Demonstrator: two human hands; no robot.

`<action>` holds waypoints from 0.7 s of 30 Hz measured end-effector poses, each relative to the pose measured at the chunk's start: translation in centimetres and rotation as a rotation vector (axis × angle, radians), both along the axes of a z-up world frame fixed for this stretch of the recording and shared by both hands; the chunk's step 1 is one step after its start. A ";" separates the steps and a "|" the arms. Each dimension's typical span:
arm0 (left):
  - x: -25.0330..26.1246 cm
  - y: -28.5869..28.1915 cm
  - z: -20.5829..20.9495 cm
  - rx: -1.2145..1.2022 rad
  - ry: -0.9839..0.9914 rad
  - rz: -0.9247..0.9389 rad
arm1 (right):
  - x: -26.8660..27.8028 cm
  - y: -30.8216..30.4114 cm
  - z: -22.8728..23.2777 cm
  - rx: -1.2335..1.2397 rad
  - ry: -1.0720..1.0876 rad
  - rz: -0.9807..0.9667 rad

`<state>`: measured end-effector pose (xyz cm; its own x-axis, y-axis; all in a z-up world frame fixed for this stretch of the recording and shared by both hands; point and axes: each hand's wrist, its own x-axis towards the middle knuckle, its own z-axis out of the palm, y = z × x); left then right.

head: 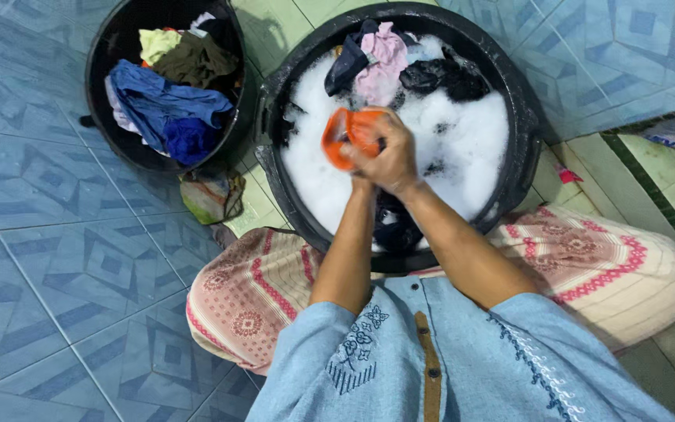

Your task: The person washes clothes in a basin with soapy water by hand, scrubbing individual garments and wringing them out.

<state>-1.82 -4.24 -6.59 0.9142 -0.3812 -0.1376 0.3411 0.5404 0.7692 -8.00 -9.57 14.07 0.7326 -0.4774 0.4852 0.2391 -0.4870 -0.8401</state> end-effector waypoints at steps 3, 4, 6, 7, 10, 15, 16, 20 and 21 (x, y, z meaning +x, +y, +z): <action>0.0 1.5 -5.6 -0.091 -0.095 0.010 | -0.5 1.2 1.6 -0.135 0.212 -0.056; 0.1 1.8 -6.1 0.132 -0.259 -0.006 | -0.3 1.0 1.7 -0.218 0.263 -0.075; -0.6 2.7 -5.5 0.585 -0.571 -0.043 | 0.4 0.4 0.6 -0.262 0.434 -0.099; -1.1 2.8 -4.5 0.875 -0.652 -0.163 | 1.2 -0.3 -0.5 -0.223 0.555 -0.103; -1.8 2.3 1.1 1.409 -0.894 -0.364 | 2.4 -3.9 -4.3 0.424 0.779 -0.098; -3.6 2.5 10.1 1.362 -0.933 -0.280 | 2.8 -6.5 -9.2 0.560 0.628 -0.183; -3.8 2.3 11.2 1.255 -0.778 -0.256 | 1.9 -6.6 -9.5 0.607 0.582 -0.139; -1.9 2.7 14.8 0.509 -0.199 -0.214 | -0.9 -6.9 -8.7 0.793 0.511 0.246; -1.0 2.9 15.6 0.242 -0.070 -0.216 | -1.3 -6.8 -8.4 0.836 0.510 0.386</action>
